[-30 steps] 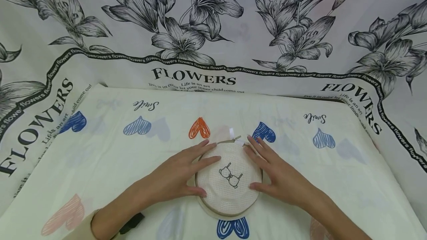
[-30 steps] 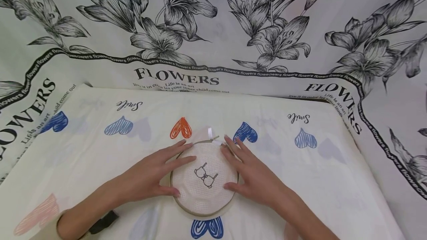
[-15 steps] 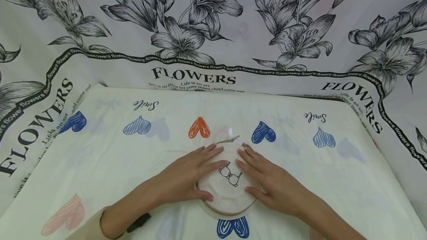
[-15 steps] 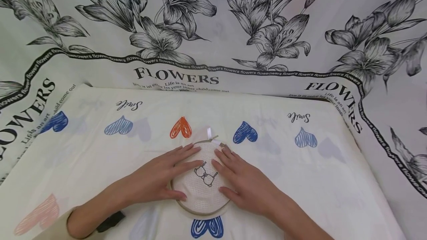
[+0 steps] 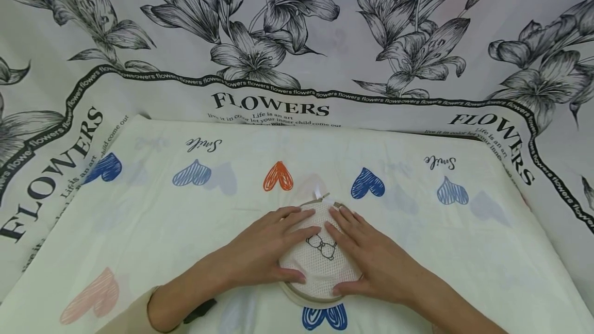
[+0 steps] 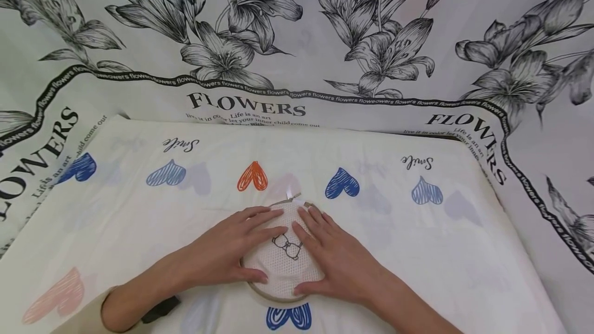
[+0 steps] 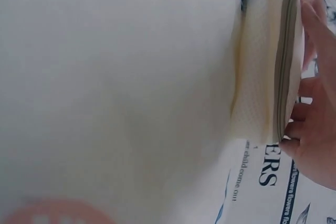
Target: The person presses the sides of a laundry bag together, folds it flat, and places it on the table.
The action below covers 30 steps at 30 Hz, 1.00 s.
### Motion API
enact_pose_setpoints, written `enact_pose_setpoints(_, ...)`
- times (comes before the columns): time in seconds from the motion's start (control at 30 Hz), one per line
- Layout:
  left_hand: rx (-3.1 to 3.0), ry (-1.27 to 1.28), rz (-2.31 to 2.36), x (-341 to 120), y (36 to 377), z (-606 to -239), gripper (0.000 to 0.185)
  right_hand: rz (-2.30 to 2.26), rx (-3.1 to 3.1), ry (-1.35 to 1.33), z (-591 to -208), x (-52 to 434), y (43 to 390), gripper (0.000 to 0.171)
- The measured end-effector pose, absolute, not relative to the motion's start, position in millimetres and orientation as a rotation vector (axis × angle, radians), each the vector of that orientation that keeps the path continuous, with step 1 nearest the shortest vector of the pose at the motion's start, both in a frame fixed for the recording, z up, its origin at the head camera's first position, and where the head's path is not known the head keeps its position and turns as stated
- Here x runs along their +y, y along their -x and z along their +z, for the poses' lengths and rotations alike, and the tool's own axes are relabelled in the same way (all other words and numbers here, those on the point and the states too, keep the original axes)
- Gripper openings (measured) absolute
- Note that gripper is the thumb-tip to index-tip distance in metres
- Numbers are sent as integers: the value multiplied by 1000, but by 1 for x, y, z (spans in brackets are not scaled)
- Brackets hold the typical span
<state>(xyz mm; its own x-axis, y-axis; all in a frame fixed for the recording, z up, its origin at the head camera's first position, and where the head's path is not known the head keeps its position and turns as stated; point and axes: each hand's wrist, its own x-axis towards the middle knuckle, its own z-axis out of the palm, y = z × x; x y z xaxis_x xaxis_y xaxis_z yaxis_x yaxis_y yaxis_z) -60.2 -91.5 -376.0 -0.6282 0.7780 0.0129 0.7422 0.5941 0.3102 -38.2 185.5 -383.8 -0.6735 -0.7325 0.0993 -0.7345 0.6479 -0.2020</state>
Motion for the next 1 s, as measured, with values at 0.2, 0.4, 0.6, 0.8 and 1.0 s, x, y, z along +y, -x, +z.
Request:
enact_pose_setpoints(0.2,2670,-1300,464,-89,58,-377,89,358,-2856,-1265,-386,186,39,107)
enact_pose_setpoints(0.4,2646,-1254,505,-88,56,-376,87,379,-2821,-1288,-388,187,39,108)
enact_pose_setpoints(0.6,2641,-1213,509,-88,55,-375,86,377,-2808,-1303,-389,189,39,108)
enact_pose_setpoints(0.8,2606,-1211,484,-87,54,-378,95,324,-2823,-1309,-392,189,39,109)
enact_pose_setpoints(1.0,2580,-1274,339,-85,53,-382,102,252,-2855,-1305,-397,186,38,109)
